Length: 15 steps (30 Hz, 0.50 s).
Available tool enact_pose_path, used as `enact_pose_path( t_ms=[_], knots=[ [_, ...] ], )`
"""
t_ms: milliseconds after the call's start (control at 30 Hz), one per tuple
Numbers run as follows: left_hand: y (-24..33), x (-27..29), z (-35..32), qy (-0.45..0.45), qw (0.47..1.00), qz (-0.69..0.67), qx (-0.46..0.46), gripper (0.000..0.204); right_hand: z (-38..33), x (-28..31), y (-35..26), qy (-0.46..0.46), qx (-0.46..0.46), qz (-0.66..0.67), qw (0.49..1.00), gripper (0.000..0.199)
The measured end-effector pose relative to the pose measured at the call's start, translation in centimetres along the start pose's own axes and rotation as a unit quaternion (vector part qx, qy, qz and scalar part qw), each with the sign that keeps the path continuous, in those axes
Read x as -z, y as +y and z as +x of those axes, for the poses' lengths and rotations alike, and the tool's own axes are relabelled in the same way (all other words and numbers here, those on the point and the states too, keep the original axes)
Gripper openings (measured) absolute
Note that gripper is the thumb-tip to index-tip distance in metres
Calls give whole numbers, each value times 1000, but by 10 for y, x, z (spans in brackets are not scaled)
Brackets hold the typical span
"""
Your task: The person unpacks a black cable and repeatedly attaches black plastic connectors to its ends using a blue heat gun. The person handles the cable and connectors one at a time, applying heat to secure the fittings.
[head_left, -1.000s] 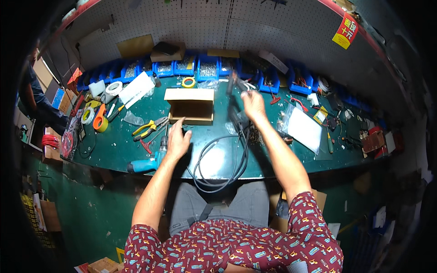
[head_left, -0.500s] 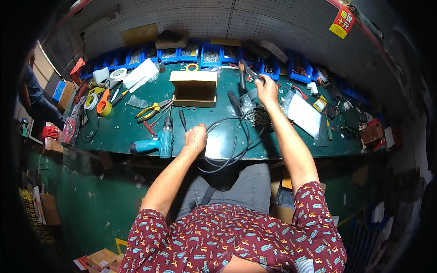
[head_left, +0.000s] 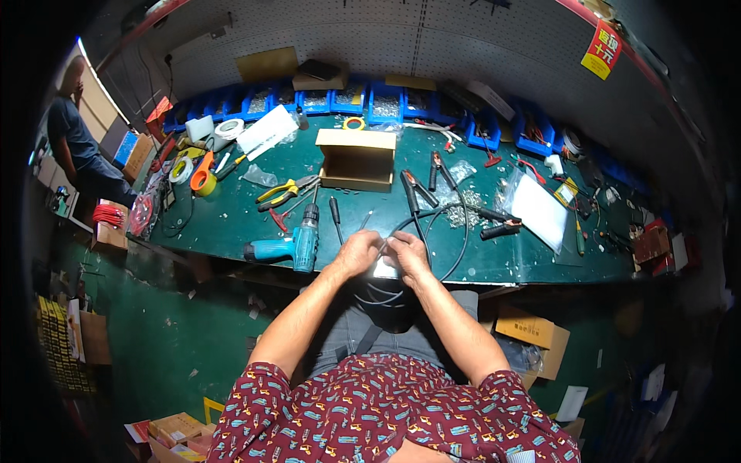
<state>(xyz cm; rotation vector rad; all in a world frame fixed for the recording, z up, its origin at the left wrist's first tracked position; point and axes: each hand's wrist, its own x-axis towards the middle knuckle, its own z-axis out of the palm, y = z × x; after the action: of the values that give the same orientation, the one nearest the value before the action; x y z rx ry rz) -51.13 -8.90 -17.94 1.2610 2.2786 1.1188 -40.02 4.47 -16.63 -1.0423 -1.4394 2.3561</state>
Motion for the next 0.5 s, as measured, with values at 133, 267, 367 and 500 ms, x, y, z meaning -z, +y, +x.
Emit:
enact_pose_path(
  t_ms=[133,267,367,500],
  knots=[
    [40,10,8,70,965,189,167,24,19,8,11,61,12,-36,997,45],
    [3,6,18,69,942,231,232,25,10,-2,11,41,40,-71,996,37],
    [13,13,17,76,943,239,220,24,13,3,13,37,47,-69,996,33],
    [14,16,13,124,964,190,137,20,12,15,11,-5,111,-191,975,28]
  ],
)
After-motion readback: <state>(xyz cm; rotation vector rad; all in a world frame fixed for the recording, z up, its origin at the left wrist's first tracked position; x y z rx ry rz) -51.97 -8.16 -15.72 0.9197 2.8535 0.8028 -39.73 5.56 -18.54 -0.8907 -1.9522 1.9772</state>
